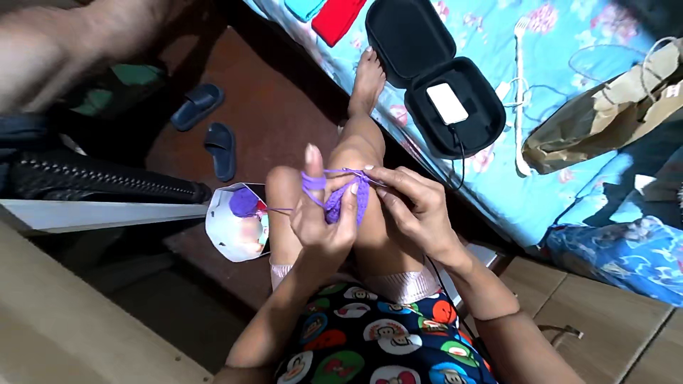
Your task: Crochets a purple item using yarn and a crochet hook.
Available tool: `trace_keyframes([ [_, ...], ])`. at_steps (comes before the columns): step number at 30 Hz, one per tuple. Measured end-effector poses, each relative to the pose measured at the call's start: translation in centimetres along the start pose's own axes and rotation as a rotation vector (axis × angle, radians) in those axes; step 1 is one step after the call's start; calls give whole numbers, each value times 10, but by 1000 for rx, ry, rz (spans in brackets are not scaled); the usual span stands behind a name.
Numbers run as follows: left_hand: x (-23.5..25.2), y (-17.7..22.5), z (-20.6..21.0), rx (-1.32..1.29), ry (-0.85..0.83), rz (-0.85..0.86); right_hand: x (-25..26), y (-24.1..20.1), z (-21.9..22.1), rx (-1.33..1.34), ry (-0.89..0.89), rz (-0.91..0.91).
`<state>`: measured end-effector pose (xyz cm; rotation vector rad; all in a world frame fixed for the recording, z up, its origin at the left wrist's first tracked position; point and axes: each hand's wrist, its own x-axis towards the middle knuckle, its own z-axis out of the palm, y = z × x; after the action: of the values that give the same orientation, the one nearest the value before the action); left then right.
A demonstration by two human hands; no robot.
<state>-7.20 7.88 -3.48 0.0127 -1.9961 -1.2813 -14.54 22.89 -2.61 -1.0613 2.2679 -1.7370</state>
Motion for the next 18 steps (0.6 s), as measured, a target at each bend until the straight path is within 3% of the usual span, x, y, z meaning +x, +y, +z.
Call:
trace_keyframes([
  [2,-8,-7,5,47,43,85,4,-11,0,204,-33,163],
  [4,-8,-5,6,-10,33,53,8,-16,4,385,-3,238],
  [6,0,5,-2,-150,-24,-122,6,-7,4,322,16,100],
  [10,26,10,-30,-364,-176,-486,1,21,0,-133,78,-299],
  [18,48,9,-42,-505,-286,-756,-4,33,-13,-358,75,-471],
])
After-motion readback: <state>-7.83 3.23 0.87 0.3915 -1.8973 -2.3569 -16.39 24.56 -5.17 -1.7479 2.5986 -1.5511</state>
